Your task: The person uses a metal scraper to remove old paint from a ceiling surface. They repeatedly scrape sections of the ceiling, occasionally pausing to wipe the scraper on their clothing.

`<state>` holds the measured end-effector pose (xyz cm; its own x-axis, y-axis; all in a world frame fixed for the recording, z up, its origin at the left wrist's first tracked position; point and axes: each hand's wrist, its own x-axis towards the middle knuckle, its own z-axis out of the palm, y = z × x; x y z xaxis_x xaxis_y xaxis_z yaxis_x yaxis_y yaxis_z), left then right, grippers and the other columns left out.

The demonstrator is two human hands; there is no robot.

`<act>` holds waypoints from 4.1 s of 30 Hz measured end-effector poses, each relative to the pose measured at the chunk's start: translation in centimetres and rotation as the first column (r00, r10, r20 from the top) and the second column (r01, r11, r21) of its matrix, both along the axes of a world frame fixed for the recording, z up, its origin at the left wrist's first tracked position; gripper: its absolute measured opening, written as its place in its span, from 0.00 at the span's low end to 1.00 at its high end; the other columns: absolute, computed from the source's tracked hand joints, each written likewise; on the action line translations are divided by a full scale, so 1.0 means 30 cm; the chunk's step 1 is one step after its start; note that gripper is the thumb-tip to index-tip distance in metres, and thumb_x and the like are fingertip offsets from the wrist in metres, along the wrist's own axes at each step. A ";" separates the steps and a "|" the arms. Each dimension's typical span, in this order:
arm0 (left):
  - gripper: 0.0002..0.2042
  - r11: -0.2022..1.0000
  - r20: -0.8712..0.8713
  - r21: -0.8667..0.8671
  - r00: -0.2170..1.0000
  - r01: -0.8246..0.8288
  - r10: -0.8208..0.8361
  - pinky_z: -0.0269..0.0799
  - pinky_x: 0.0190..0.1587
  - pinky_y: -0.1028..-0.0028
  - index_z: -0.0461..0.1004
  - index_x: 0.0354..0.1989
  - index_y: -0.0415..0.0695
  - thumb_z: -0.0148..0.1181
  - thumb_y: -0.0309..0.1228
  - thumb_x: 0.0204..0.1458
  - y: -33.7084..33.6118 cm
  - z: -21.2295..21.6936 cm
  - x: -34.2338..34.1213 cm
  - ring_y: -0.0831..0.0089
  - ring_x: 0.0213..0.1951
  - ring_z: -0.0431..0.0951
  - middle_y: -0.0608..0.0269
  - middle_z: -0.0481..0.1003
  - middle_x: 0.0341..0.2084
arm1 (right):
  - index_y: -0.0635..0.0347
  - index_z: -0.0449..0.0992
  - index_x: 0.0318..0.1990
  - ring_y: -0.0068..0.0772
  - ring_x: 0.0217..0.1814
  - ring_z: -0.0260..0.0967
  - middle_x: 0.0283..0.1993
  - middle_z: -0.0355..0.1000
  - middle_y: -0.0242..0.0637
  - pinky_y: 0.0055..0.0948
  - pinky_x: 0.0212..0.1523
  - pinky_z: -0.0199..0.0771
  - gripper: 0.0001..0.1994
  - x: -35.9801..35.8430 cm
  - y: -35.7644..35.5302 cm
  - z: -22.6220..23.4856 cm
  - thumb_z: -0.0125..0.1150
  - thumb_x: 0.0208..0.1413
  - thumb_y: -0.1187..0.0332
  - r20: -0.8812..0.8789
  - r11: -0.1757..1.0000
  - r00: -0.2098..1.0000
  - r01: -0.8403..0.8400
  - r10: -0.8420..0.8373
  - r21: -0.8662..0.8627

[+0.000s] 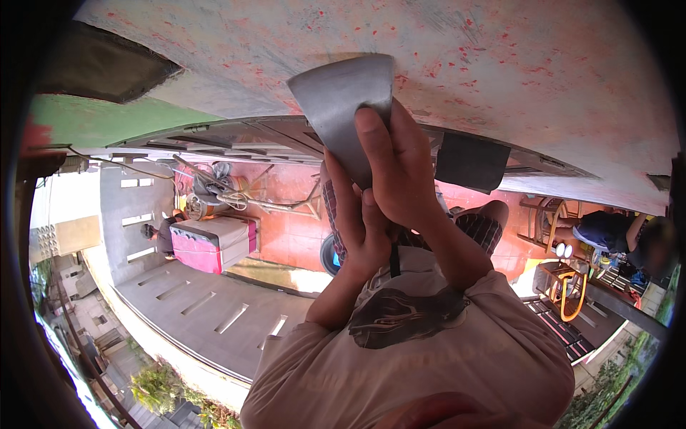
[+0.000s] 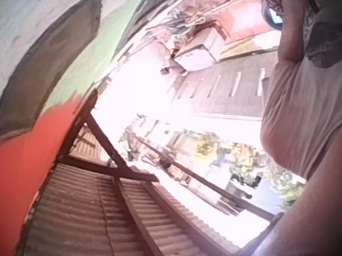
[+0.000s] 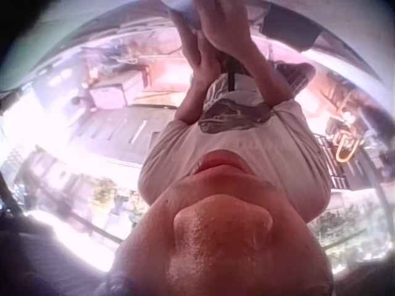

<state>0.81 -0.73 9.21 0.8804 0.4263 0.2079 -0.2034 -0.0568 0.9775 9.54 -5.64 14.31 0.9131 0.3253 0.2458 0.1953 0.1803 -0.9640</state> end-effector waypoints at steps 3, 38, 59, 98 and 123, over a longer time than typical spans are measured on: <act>0.33 0.983 0.078 -0.176 0.996 0.050 -0.037 0.70 0.41 0.76 0.29 0.72 0.34 0.36 0.33 0.66 -0.001 0.001 0.000 0.70 0.41 0.74 0.49 0.64 0.55 | 0.66 0.69 0.42 0.25 0.30 0.66 0.28 0.70 0.40 0.30 0.32 0.66 0.15 -0.003 -0.015 -0.014 0.47 0.68 0.60 -0.022 0.999 1.000 0.015 -0.016 -0.042; 0.31 0.859 0.116 -0.433 0.962 0.273 -0.247 0.58 0.18 0.85 0.31 0.74 0.39 0.36 0.29 0.66 0.047 -0.044 -0.030 0.88 0.17 0.63 0.66 0.70 0.30 | 0.64 0.70 0.46 0.27 0.36 0.66 0.35 0.72 0.39 0.31 0.37 0.67 0.17 -0.021 0.002 -0.047 0.45 0.69 0.57 -0.010 0.986 0.998 0.056 -0.058 -0.159; 0.37 0.862 0.268 -0.425 0.948 0.277 -0.173 0.56 0.11 0.83 0.27 0.74 0.44 0.39 0.35 0.61 0.069 0.273 0.022 0.84 0.15 0.65 0.51 0.69 0.52 | 0.65 0.69 0.41 0.24 0.30 0.63 0.29 0.68 0.36 0.28 0.32 0.65 0.16 0.023 0.081 0.259 0.45 0.70 0.59 0.214 0.999 0.977 0.007 0.002 -0.041; 0.32 0.847 0.313 -0.491 0.949 0.205 -0.048 0.53 0.07 0.83 0.31 0.75 0.52 0.33 0.37 0.64 0.189 0.527 0.007 0.82 0.08 0.57 0.66 0.63 0.24 | 0.61 0.73 0.44 0.17 0.35 0.63 0.34 0.70 0.28 0.23 0.36 0.66 0.17 0.050 0.272 0.494 0.47 0.69 0.55 0.258 0.973 0.942 -0.185 0.216 -0.138; 0.31 0.811 0.459 -0.517 0.889 0.276 -0.010 0.53 0.09 0.82 0.30 0.75 0.53 0.33 0.36 0.66 0.256 0.609 0.006 0.81 0.10 0.57 0.65 0.62 0.28 | 0.68 0.66 0.38 0.46 0.29 0.66 0.28 0.67 0.49 0.43 0.36 0.66 0.14 0.048 0.353 0.597 0.41 0.66 0.63 0.420 0.979 0.885 -0.200 0.200 -0.044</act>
<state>0.98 6.95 27.49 0.8234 0.4587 0.3339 -0.5549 0.5281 0.6428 10.97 4.94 32.22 0.6401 0.4901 0.5916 0.5411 0.2590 -0.8000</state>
